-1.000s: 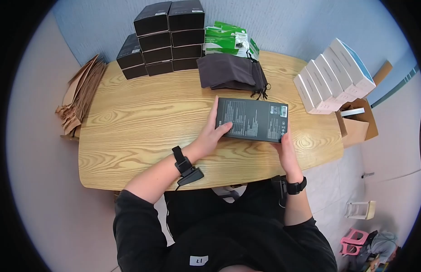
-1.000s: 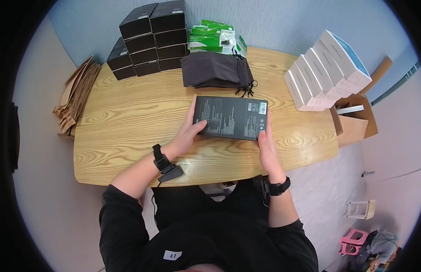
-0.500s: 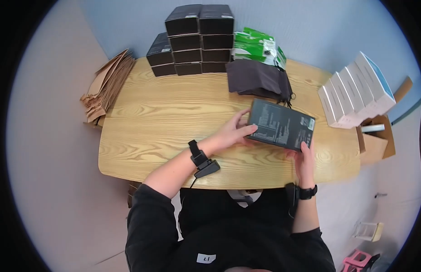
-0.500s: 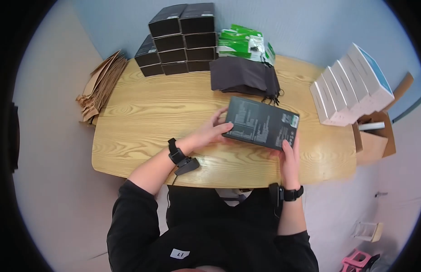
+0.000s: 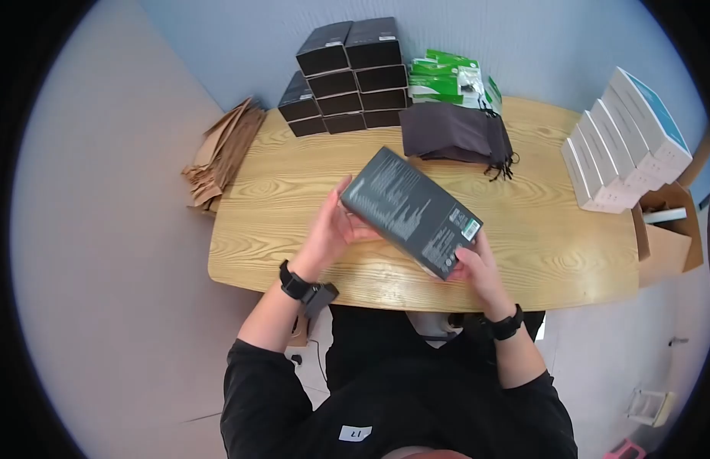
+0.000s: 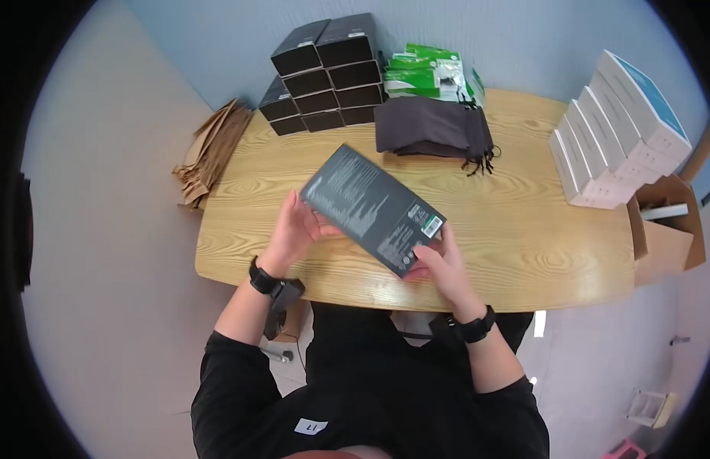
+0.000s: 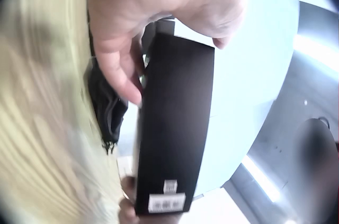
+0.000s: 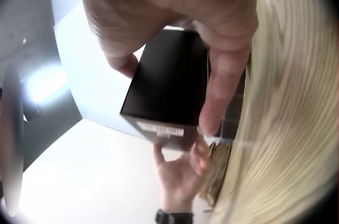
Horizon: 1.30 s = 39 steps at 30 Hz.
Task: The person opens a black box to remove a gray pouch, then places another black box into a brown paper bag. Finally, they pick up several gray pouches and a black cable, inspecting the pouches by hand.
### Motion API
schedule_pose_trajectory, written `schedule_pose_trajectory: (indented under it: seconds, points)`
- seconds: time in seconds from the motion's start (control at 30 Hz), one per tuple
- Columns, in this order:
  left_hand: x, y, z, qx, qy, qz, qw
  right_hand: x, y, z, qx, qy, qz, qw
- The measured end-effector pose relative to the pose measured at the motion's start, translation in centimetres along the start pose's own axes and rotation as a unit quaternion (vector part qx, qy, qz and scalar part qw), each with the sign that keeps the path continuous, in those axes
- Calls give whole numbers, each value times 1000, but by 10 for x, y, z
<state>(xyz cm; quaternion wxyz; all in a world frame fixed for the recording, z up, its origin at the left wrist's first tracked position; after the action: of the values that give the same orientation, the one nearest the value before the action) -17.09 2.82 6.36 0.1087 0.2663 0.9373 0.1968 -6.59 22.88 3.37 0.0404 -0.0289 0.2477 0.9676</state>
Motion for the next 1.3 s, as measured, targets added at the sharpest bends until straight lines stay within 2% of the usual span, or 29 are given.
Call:
schedule_pose_trajectory:
  seconds: [0.03, 0.07, 0.1, 0.17, 0.2, 0.27, 0.3, 0.37, 0.4, 0.47, 0.5, 0.53, 0.57, 0.6, 0.67, 0.7, 0.8, 0.87, 0.93, 1.03, 1.27, 1.3]
  points:
    - [-6, 6, 2, -78, 30, 5, 996, 1, 12, -8, 91, 77, -34, 992]
    - [-18, 19, 9, -38, 47, 23, 998, 6, 20, -15, 58, 64, -57, 995]
    - [-24, 19, 25, 31, 21, -40, 999, 8, 34, -15, 15, -1, -32, 999]
    - [-35, 21, 36, 122, 46, -116, 985, 4, 57, -11, -105, -78, 3, 991]
    - [-37, 16, 31, 125, 49, -119, 984, 6, 56, -4, -104, -80, 7, 991]
    - [-45, -7, 8, 19, -9, -176, 984, 10, 62, 9, -268, -72, 150, 949]
    - [-47, -31, -7, -30, -5, -250, 968, 17, 54, 15, -266, -72, 154, 949]
    - [-43, -73, -48, -24, 4, -248, 968, 31, 38, 25, -350, -82, 197, 912]
    - [-41, -87, -73, 16, 11, -239, 971, 42, 24, 27, -348, -84, 205, 911]
    - [-38, -119, -116, 14, 29, -302, 953, 73, -12, 4, -338, 51, 206, 917]
    - [-34, -135, -136, 35, 53, -314, 947, 81, -17, 3, -337, 46, 215, 916]
    - [-30, -155, -156, 43, 64, -355, 932, 86, -26, -2, -306, 80, 190, 930]
    - [-30, -159, -176, 58, 84, -393, 914, 91, -33, -5, -274, 113, 163, 941]
    - [-25, -172, -192, 64, 99, -402, 908, 93, -35, -4, -274, 108, 168, 941]
    - [-23, -198, -237, 114, 111, -429, 889, 96, -46, 0, -140, 121, 107, 977]
    - [-21, -208, -264, 158, 108, -449, 873, 103, -49, -1, -137, 117, 110, 977]
    - [-9, -205, -293, 164, 99, -450, 872, 98, -51, -7, -138, 117, 144, 973]
    - [19, -207, -295, 141, 102, -419, 891, 98, -49, -7, -149, 119, 150, 970]
    - [58, -199, -279, 114, 113, -387, 908, 99, -46, -6, -163, 124, 156, 966]
    - [112, -203, -244, 74, 123, -421, 896, 99, -48, -4, -140, 145, 146, 969]
    - [158, -218, -216, 124, 84, -439, 886, 100, -51, -3, -115, 168, 134, 970]
    - [165, -216, -212, 112, 81, -404, 904, 100, -51, -3, -108, 171, 134, 970]
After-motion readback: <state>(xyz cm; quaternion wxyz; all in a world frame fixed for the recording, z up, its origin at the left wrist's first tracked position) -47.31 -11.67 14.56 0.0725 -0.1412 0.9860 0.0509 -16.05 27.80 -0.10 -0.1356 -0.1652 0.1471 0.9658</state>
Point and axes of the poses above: each hand's wrist, its own x-axis towards the middle knuckle, its own y-axis out of the palm, z = x × y, the point moved 7 cm from there along x, towards the middle knuckle, and after that the axes turned 7 degrees about -z, right-handed, at the moved point
